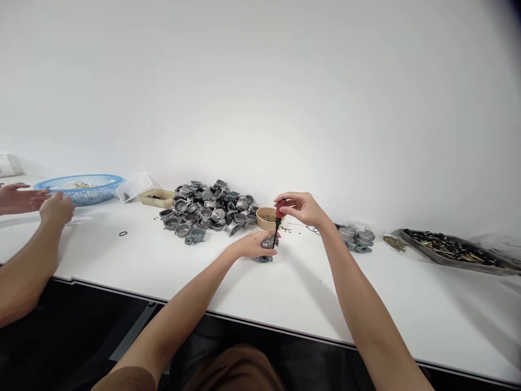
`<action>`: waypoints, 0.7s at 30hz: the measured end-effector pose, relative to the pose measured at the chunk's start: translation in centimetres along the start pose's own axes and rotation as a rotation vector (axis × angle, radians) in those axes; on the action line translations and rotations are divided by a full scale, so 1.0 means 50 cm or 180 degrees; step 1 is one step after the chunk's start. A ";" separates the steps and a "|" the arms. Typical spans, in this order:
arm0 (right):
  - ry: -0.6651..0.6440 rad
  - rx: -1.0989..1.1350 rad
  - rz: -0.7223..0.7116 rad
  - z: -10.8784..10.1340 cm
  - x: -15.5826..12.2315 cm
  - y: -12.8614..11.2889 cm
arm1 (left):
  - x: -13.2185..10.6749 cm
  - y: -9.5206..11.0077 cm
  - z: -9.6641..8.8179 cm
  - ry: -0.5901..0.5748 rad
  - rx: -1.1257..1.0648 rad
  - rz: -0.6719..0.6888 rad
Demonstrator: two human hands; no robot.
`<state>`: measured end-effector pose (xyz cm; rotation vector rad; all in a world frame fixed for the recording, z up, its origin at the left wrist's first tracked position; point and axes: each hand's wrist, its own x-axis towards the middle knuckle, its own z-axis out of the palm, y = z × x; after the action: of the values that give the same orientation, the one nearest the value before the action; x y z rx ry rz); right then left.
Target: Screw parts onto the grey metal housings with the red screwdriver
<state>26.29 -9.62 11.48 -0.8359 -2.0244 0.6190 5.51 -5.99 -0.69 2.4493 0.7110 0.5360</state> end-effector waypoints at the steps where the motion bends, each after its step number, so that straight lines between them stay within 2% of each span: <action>1: -0.0013 -0.0014 -0.0013 0.001 0.000 -0.001 | 0.000 0.001 0.000 -0.0004 -0.0007 -0.0008; 12: -0.0175 -0.0146 -0.0052 0.024 -0.003 -0.035 | 0.001 -0.001 0.000 0.0050 -0.0029 -0.0025; 21: -0.0158 -0.0203 -0.0329 0.036 0.002 -0.023 | 0.004 -0.002 0.002 0.0052 -0.0143 -0.0029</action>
<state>24.34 -10.52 11.36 -0.7545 -2.1273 0.5240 5.68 -5.81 -0.78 2.4016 0.7090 0.5631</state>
